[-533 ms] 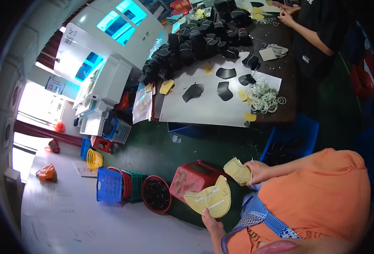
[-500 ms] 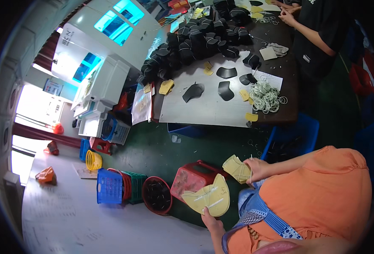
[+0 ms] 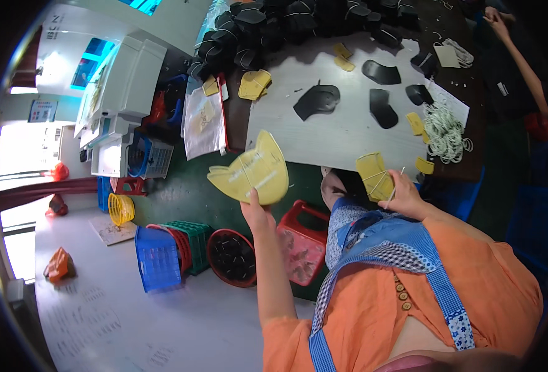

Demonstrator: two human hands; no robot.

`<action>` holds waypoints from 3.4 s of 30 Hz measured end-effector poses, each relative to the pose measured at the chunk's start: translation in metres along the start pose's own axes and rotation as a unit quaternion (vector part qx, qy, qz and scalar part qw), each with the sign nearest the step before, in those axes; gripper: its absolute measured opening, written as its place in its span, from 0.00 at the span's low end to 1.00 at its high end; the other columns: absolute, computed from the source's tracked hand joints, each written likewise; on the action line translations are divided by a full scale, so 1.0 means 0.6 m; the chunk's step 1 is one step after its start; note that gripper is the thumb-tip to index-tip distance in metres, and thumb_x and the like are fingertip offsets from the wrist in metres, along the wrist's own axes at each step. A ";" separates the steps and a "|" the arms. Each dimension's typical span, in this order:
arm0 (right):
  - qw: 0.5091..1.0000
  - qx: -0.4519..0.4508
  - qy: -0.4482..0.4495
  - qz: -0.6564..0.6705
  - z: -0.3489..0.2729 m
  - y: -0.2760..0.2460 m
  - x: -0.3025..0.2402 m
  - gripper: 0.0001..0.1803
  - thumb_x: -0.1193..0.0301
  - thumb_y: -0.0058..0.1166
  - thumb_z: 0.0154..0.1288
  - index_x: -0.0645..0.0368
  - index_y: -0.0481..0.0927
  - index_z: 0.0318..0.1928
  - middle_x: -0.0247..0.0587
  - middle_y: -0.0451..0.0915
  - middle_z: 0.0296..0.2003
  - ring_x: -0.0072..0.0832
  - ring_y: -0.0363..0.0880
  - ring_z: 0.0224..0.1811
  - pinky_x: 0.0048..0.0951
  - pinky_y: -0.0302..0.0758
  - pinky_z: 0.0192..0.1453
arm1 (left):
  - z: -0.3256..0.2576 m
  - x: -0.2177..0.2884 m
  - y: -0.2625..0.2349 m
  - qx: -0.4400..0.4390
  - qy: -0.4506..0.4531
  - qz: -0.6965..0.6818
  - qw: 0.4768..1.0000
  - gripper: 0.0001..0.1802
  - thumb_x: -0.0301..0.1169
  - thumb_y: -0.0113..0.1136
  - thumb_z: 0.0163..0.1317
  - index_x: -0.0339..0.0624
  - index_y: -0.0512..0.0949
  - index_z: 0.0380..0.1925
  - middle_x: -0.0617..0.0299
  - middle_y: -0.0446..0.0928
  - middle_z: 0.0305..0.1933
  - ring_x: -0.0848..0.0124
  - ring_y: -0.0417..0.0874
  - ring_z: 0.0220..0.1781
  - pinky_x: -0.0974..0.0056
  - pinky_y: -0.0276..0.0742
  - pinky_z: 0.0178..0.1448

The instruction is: The person marks shoe pieces using templates and a stylus, stacks the marked pieces, and secures them with elastic bands. They then sort and tie sets of templates with rubber bands before continuing to mark and bundle more shoe components.

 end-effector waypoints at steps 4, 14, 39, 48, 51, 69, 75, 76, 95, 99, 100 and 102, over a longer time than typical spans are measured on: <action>0.996 0.072 -0.004 -0.048 0.097 0.010 -0.022 0.49 0.63 0.75 0.41 0.61 0.63 0.64 0.54 0.71 0.53 0.52 0.69 0.57 0.46 0.69 0.62 | 0.210 0.040 0.060 0.005 0.011 -0.037 0.999 0.22 0.29 0.48 0.75 0.42 0.62 0.67 0.53 0.71 0.65 0.58 0.77 0.62 0.51 0.79 0.61; 0.977 0.118 -0.093 -0.152 0.246 0.041 -0.042 0.52 0.63 0.74 0.40 0.62 0.61 0.67 0.53 0.71 0.50 0.49 0.71 0.51 0.44 0.70 0.57 | 0.196 -0.194 -0.038 -0.290 -0.236 0.317 0.872 0.13 0.36 0.58 0.70 0.41 0.76 0.28 0.61 0.80 0.22 0.78 0.79 0.21 0.73 0.70 0.24; 0.966 0.148 -0.205 -0.060 0.246 0.037 -0.039 0.53 0.61 0.75 0.34 0.63 0.67 0.64 0.43 0.76 0.44 0.39 0.75 0.38 0.40 0.70 0.43 | 0.091 -0.515 -0.082 -0.599 -0.112 0.733 0.302 0.39 0.42 0.69 0.57 0.45 0.67 0.67 0.50 0.69 0.68 0.55 0.66 0.73 0.46 0.63 0.72; 0.979 0.121 -0.164 0.029 0.251 0.016 -0.040 0.52 0.61 0.77 0.37 0.65 0.66 0.65 0.48 0.75 0.46 0.40 0.75 0.42 0.38 0.71 0.46 | 0.129 -0.408 0.048 -0.603 -0.140 0.669 0.410 0.33 0.40 0.68 0.59 0.45 0.71 0.64 0.49 0.74 0.64 0.56 0.71 0.70 0.48 0.66 0.70; 0.981 0.102 -0.130 0.107 0.281 -0.008 -0.073 0.52 0.63 0.77 0.38 0.66 0.65 0.65 0.51 0.74 0.48 0.40 0.75 0.45 0.37 0.72 0.50 | 0.116 -0.322 0.047 -0.593 -0.141 0.650 0.453 0.31 0.39 0.67 0.60 0.45 0.73 0.63 0.49 0.76 0.63 0.57 0.72 0.69 0.49 0.67 0.69; 0.932 0.148 -0.123 0.306 0.438 -0.070 -0.135 0.46 0.63 0.73 0.49 0.69 0.64 0.65 0.57 0.77 0.56 0.40 0.79 0.58 0.33 0.74 0.62 | 0.264 -0.136 0.484 -0.593 -0.137 0.067 0.791 0.37 0.26 0.66 0.62 0.43 0.61 0.70 0.56 0.73 0.65 0.64 0.74 0.67 0.57 0.70 0.71; 0.879 0.225 -0.142 0.396 0.371 -0.059 -0.121 0.41 0.65 0.70 0.56 0.62 0.64 0.67 0.37 0.76 0.53 0.22 0.76 0.53 0.24 0.75 0.55 | 0.250 -0.132 0.416 -0.639 -0.039 0.085 0.763 0.31 0.26 0.65 0.63 0.41 0.66 0.65 0.57 0.77 0.59 0.66 0.80 0.59 0.61 0.79 0.59; 0.887 0.263 -0.134 0.355 0.351 -0.064 -0.116 0.40 0.65 0.70 0.57 0.62 0.65 0.67 0.35 0.77 0.51 0.20 0.77 0.51 0.22 0.76 0.52 | 0.243 -0.127 0.396 -0.627 -0.039 0.088 0.773 0.29 0.26 0.63 0.64 0.40 0.67 0.64 0.57 0.79 0.56 0.67 0.82 0.55 0.62 0.82 0.56; 0.897 0.414 -0.127 -0.086 0.294 0.037 -0.186 0.51 0.54 0.73 0.49 0.66 0.62 0.69 0.59 0.71 0.60 0.49 0.69 0.64 0.42 0.68 0.68 | 0.174 -0.154 0.418 -0.662 -0.088 0.042 0.743 0.26 0.35 0.54 0.73 0.37 0.63 0.66 0.57 0.73 0.59 0.69 0.75 0.60 0.64 0.74 0.62; 0.874 0.445 -0.180 -0.071 0.270 -0.026 -0.190 0.26 0.66 0.70 0.53 0.59 0.79 0.53 0.45 0.79 0.48 0.40 0.78 0.50 0.38 0.76 0.55 | 0.157 -0.153 0.413 -0.646 -0.110 0.062 0.753 0.21 0.29 0.53 0.70 0.38 0.67 0.61 0.60 0.75 0.53 0.72 0.79 0.51 0.64 0.77 0.55; 0.880 0.436 -0.189 0.017 0.271 -0.038 -0.187 0.20 0.72 0.68 0.54 0.58 0.81 0.49 0.42 0.80 0.44 0.37 0.81 0.45 0.36 0.78 0.50 | 0.148 -0.157 0.409 -0.651 -0.109 0.064 0.749 0.21 0.29 0.53 0.70 0.38 0.67 0.61 0.60 0.75 0.53 0.72 0.79 0.51 0.64 0.77 0.55; 0.808 0.523 -0.264 -0.064 0.279 -0.022 -0.204 0.10 0.76 0.65 0.56 0.59 0.78 0.38 0.41 0.77 0.35 0.39 0.80 0.36 0.35 0.77 0.42 | 0.142 -0.165 0.406 -0.667 -0.049 0.094 0.737 0.21 0.25 0.52 0.66 0.38 0.68 0.59 0.62 0.75 0.52 0.74 0.78 0.50 0.66 0.76 0.53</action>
Point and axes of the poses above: each hand's wrist, its own z-axis towards the middle knuckle, its own y-axis out of the palm, x = y × z, the point moved 6 cm from there along z, towards the middle knuckle
